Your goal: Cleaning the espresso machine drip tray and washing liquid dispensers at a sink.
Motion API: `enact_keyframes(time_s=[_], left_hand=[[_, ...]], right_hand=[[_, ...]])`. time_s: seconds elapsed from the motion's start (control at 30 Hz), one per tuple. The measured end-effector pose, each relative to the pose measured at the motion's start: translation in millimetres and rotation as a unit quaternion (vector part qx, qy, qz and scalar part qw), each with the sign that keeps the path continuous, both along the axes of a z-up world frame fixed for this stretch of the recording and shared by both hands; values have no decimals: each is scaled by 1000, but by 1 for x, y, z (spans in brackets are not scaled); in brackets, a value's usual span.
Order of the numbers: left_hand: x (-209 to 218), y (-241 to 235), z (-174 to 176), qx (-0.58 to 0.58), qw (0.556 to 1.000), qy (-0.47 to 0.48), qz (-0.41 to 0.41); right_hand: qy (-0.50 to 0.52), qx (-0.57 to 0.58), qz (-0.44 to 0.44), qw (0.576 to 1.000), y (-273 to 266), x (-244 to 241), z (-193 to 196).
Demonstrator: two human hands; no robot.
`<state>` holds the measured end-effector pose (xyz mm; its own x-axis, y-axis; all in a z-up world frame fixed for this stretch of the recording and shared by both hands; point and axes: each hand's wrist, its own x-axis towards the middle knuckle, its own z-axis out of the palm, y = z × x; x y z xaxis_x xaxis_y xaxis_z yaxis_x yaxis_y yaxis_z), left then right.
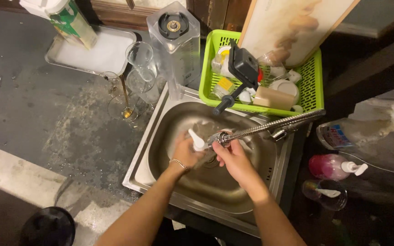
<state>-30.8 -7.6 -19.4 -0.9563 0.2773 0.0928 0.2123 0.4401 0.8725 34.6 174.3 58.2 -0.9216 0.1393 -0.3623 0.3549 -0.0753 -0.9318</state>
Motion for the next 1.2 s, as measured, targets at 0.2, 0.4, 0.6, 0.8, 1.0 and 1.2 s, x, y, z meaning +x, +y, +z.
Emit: enact_keyframes(time_s=[0.2, 0.4, 0.6, 0.8, 1.0, 1.2], left_hand=[[20, -6, 24, -97, 993, -28, 61], [10, -3, 29, -65, 995, -33, 68], [-6, 6, 20, -112, 986, -121, -7], [-7, -2, -21, -1, 996, -47, -79], [6, 6, 3, -170, 978, -122, 27], [-2, -8, 38, -211, 964, -153, -45]], right_hand=[[-12, 5, 9, 1000, -6, 1, 20], [6, 37, 19, 999, -1, 1, 14], [16, 12, 10, 1000, -7, -6, 37], [13, 89, 16, 996, -6, -6, 43], [45, 96, 11, 994, -10, -11, 30], [-8, 86, -31, 996, -19, -3, 18]])
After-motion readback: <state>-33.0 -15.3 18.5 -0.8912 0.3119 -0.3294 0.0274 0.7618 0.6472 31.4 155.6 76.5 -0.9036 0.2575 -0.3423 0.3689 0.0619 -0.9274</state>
